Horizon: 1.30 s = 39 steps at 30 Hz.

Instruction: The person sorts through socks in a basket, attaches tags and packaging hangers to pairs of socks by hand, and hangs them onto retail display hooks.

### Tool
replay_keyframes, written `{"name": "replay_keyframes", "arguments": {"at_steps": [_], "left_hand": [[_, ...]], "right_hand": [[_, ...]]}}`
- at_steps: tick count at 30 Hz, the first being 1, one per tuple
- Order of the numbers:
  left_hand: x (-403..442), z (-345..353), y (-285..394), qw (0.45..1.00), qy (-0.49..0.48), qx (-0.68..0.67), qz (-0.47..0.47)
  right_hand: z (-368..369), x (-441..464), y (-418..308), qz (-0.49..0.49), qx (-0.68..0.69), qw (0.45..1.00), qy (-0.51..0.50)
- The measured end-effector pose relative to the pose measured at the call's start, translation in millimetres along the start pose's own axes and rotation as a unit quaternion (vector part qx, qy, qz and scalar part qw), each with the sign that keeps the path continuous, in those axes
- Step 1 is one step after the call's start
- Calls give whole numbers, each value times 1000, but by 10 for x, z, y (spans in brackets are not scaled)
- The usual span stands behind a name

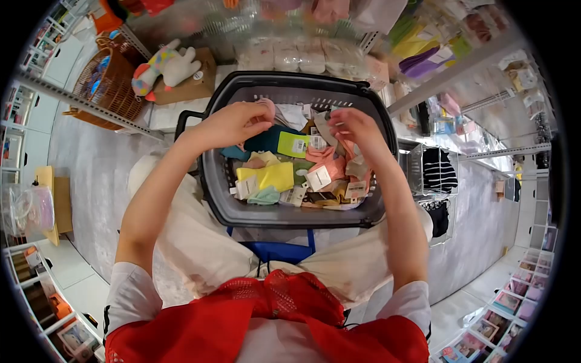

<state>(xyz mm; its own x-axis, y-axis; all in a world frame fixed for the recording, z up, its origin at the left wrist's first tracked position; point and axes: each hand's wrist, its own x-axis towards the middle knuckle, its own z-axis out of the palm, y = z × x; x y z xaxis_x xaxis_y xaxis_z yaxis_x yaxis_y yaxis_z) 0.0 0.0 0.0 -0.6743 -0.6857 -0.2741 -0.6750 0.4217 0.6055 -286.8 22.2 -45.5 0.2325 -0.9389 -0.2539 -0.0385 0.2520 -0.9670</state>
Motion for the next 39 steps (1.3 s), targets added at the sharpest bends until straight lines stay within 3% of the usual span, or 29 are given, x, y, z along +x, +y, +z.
{"name": "replay_keyframes", "arguments": {"at_steps": [2,3,5,9,10,12,14,19,22,28,30,31,33,34,37,39], "left_hand": [[-160,138,8,954,60,294,-1],[623,196,-387,970,83,225,33],[520,228,-585,991,16,126,42],[582,358,-765,975,3,222,8],[618,415,-798,975,32,218,32],[685,523,-838,969,92,214,76],[702,623,-780,972,91,197,85],[692,860,-826,957,110,237,126],[719,937,-834,969,97,209,83],[766,766,-681,984,-78,156,-35],[766,811,-721,976,-68,207,22],[770,829,-743,969,-63,233,51],[819,836,-727,984,53,145,94],[857,822,-695,982,111,99,115],[996,640,-524,976,96,-195,-12],[1013,595,-508,958,191,-213,-1]], "right_hand": [[153,-163,-18,14,-185,981,-50],[-289,443,16,7,-303,952,-33],[-71,466,194,12,-409,911,-44],[188,414,758,-36,-506,853,-123],[278,364,869,-100,-535,831,-119],[429,302,908,-83,-543,822,-153],[559,285,846,-30,-527,828,-192],[611,230,877,-39,-570,803,-173],[633,193,903,-43,-580,794,-176],[485,268,820,-25,-604,784,-141],[424,337,655,19,-597,795,-105],[416,384,637,-21,-582,810,-64],[400,468,597,-100,-548,830,18],[394,484,495,-103,-518,849,13],[290,561,402,-96,-431,897,-22],[164,603,212,2,-380,924,-44]]}}
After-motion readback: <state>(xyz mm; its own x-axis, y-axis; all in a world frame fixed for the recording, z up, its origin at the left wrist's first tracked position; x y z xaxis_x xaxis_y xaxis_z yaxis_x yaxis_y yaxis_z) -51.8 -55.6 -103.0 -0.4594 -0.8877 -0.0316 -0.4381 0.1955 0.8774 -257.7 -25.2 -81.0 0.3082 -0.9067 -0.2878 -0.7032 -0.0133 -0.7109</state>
